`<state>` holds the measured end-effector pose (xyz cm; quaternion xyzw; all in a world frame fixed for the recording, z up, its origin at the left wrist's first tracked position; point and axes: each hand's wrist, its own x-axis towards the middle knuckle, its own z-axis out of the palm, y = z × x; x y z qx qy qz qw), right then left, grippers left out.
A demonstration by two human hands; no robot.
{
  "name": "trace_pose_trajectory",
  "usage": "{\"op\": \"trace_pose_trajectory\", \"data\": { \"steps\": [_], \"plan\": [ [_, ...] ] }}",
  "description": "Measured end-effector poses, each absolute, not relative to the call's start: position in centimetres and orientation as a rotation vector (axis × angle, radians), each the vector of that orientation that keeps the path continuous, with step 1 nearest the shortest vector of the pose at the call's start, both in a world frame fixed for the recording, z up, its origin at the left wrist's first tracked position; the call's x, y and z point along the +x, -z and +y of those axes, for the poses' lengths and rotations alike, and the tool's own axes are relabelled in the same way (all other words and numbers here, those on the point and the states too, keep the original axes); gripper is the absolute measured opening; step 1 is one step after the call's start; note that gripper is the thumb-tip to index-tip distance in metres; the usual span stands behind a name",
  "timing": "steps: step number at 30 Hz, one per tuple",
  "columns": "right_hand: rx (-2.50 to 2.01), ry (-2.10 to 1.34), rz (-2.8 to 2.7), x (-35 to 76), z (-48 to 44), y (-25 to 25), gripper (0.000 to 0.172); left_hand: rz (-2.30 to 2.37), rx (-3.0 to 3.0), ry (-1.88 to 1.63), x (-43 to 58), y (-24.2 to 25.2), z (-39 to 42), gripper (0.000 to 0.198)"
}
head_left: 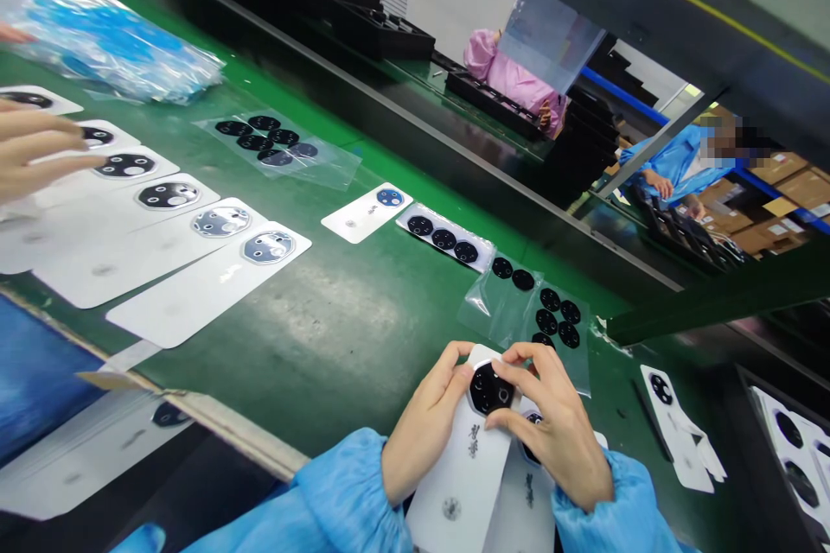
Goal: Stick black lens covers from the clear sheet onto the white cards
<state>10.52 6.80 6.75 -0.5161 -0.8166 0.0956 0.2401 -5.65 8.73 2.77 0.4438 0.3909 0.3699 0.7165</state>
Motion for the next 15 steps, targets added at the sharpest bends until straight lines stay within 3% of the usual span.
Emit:
{"op": "trace_pose_trajectory", "data": {
  "steps": [15],
  "plan": [
    [-1.41,-0.265,-2.244,10.37,6.87,-6.79,0.033,0.754,0.884,-0.826,-5.27,-2.59,8.7,0.027]
  ]
}}
